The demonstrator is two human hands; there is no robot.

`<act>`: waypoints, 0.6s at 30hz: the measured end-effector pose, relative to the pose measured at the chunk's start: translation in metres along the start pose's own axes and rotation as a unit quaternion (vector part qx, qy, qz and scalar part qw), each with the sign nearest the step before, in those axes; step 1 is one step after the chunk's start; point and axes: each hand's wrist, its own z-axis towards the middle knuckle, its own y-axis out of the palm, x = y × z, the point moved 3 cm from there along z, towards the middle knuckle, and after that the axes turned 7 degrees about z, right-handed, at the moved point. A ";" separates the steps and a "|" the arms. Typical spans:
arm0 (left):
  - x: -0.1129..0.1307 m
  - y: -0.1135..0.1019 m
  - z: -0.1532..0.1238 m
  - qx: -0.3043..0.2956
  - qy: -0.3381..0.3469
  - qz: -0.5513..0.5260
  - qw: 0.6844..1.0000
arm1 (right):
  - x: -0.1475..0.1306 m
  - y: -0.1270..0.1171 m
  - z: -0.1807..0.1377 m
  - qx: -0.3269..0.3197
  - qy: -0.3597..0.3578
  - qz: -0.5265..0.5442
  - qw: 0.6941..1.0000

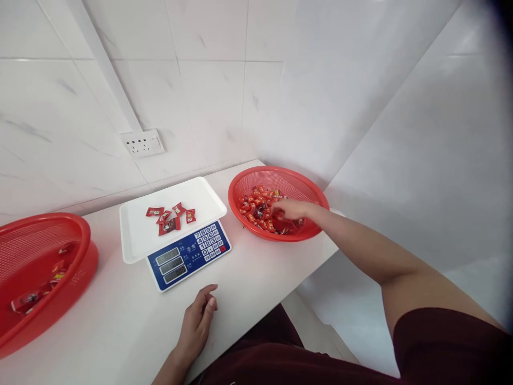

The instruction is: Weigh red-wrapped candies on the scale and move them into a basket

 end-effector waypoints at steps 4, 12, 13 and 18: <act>0.000 0.000 0.002 0.003 -0.006 0.008 1.000 | 0.016 -0.026 -0.002 0.054 0.022 0.060 0.996; 0.000 0.002 0.004 0.001 -0.002 0.019 1.000 | 0.026 -0.032 -0.011 0.058 0.026 0.104 0.993; 0.000 0.002 0.004 -0.001 -0.004 0.020 1.000 | 0.027 -0.031 -0.010 0.046 0.029 0.095 0.994; -0.002 0.003 0.005 -0.010 -0.010 0.024 1.000 | 0.025 -0.008 0.001 -0.008 0.034 0.043 0.998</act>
